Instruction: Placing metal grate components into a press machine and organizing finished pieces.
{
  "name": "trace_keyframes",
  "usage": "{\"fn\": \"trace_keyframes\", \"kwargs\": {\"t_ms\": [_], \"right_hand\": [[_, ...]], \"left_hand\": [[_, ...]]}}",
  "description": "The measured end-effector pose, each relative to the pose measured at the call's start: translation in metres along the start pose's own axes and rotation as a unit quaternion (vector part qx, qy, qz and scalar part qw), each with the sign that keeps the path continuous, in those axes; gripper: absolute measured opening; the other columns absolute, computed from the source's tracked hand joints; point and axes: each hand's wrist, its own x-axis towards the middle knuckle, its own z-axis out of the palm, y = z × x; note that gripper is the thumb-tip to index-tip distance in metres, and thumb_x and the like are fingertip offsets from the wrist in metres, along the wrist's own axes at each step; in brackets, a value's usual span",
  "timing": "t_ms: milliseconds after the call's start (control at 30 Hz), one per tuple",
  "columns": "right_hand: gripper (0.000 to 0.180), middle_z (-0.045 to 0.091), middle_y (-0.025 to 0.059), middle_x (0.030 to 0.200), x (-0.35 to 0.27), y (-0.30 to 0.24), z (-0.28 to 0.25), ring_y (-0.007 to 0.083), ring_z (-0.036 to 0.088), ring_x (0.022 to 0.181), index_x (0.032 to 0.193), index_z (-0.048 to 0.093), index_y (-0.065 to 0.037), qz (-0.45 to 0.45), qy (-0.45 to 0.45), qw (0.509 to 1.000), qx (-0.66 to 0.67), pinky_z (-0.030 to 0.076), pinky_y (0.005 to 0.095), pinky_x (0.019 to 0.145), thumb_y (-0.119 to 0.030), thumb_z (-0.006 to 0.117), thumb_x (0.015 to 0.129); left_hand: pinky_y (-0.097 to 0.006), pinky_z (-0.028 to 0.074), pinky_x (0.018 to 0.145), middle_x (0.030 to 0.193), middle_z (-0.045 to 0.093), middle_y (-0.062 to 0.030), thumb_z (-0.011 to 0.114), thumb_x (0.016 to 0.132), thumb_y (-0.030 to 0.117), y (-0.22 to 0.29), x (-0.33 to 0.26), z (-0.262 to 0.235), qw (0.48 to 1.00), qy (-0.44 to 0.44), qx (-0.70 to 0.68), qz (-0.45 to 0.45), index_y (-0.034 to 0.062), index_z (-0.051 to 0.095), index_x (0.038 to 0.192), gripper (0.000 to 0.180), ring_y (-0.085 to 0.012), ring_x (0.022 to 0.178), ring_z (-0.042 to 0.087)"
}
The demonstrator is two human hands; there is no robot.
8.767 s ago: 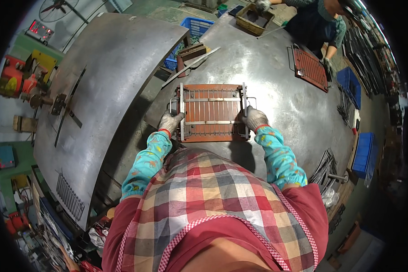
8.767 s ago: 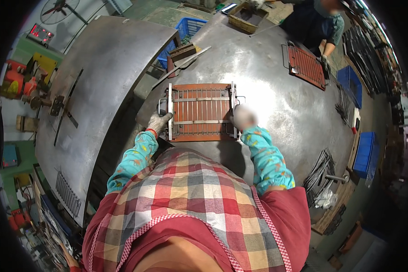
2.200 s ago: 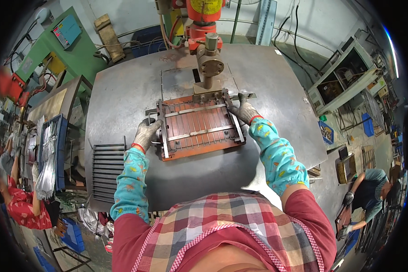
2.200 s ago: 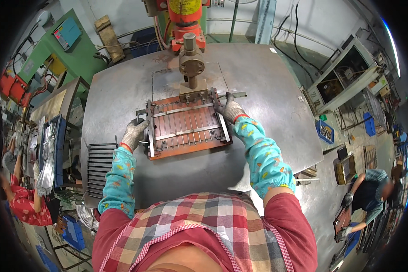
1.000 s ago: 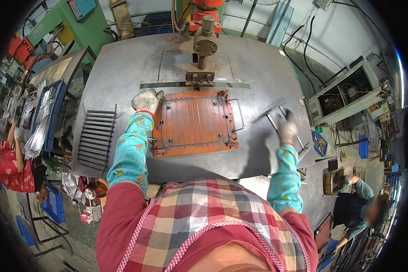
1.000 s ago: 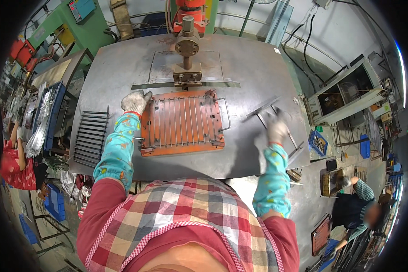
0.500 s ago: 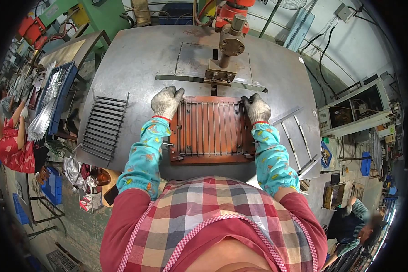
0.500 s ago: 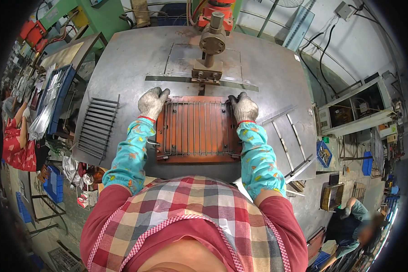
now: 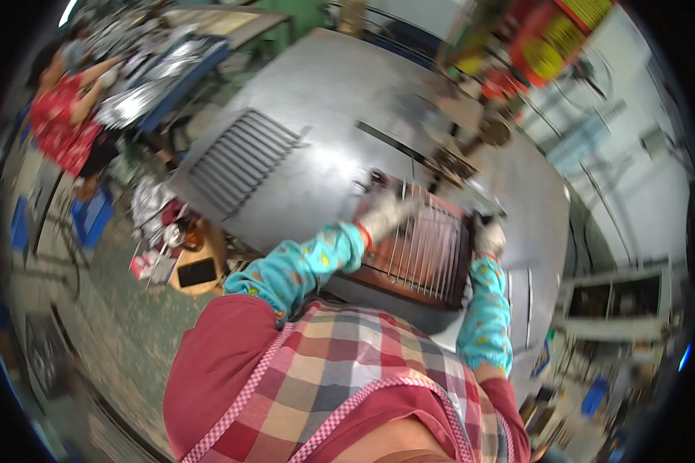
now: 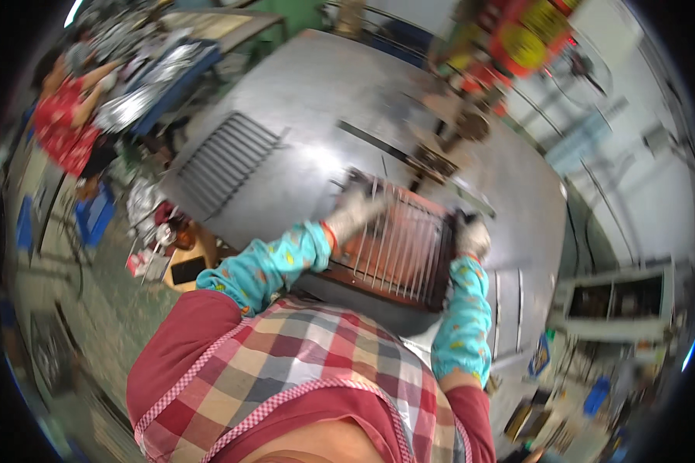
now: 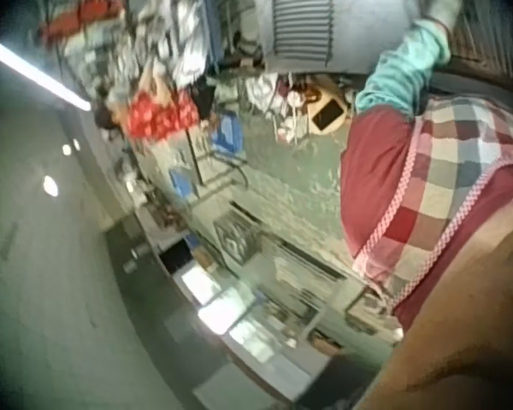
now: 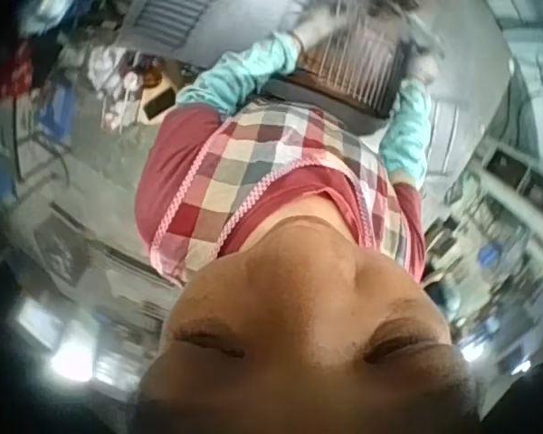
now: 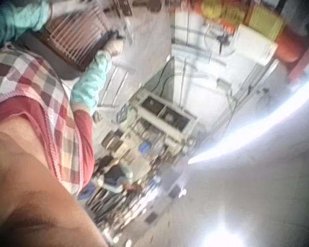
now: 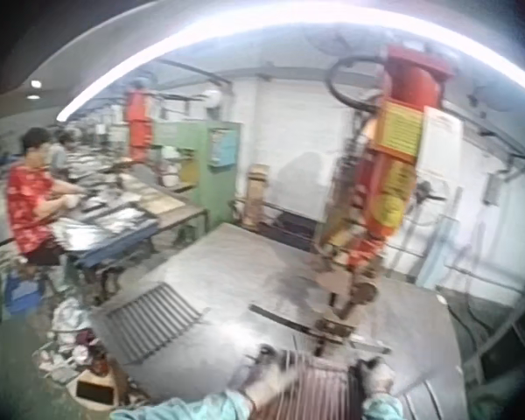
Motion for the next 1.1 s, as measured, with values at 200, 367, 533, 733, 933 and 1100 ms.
{"fn": "trace_keyframes", "kwargs": {"t_ms": [200,367,533,733,933,1100], "right_hand": [[0.040,0.068,0.0152,0.096,0.029,0.056,0.020,0.0234,0.065,0.087,0.104,0.061,0.000,-0.120,-0.097,0.955,0.255,0.049,0.0338,0.077,-0.036,0.062,0.086],[0.031,0.067,0.0119,0.101,-0.012,0.070,0.009,0.0210,0.063,0.091,0.108,0.060,0.000,-0.188,-0.061,0.958,0.207,0.047,0.0312,0.082,-0.021,0.063,0.085],[0.028,0.065,0.0110,0.102,-0.012,0.076,0.024,0.0204,0.062,0.092,0.110,0.058,-0.001,-0.164,-0.041,0.937,0.306,0.047,0.0301,0.083,-0.012,0.062,0.085],[0.028,0.065,0.0110,0.101,-0.015,0.073,0.020,0.0206,0.062,0.092,0.111,0.057,-0.001,-0.184,-0.041,0.936,0.298,0.047,0.0306,0.084,-0.008,0.060,0.085],[0.033,0.063,0.0132,0.110,-0.007,0.088,0.027,0.0224,0.061,0.100,0.116,0.055,0.000,-0.160,-0.040,0.950,0.266,0.046,0.0317,0.088,-0.009,0.060,0.085],[0.032,0.062,0.0126,0.111,-0.007,0.089,0.029,0.0222,0.060,0.100,0.116,0.054,0.000,-0.148,-0.046,0.948,0.278,0.045,0.0313,0.089,-0.005,0.059,0.085]], "left_hand": [[-0.037,0.053,0.064,0.096,0.062,-0.0143,0.061,0.087,0.026,0.027,-0.108,-0.093,0.910,-0.063,-0.401,-0.089,-0.0025,0.051,0.114,0.040,-0.0246,0.079,0.062],[-0.041,0.055,0.059,0.090,0.062,-0.0140,0.058,0.088,0.020,0.006,-0.113,-0.212,0.868,0.216,-0.444,0.053,-0.0006,0.052,0.108,0.029,-0.0271,0.071,0.063],[-0.044,0.055,0.058,0.087,0.062,-0.0148,0.055,0.089,0.018,-0.052,-0.105,-0.302,0.802,0.419,-0.424,0.038,-0.0021,0.052,0.106,0.027,-0.0290,0.067,0.063],[-0.041,0.054,0.062,0.089,0.063,-0.0159,0.053,0.089,0.022,-0.131,-0.083,-0.324,0.803,0.405,-0.438,0.017,-0.0028,0.055,0.107,0.031,-0.0293,0.070,0.063],[-0.046,0.041,0.089,0.102,0.061,-0.0295,0.051,0.084,0.046,-0.128,-0.095,-0.326,0.860,0.497,0.049,-0.110,-0.0088,0.059,0.105,0.059,-0.0452,0.100,0.055],[-0.049,0.040,0.094,0.115,0.057,-0.0266,0.043,0.086,0.050,-0.130,-0.108,-0.336,0.845,0.371,0.276,-0.269,-0.0008,0.061,0.107,0.058,-0.0426,0.110,0.052]]}}
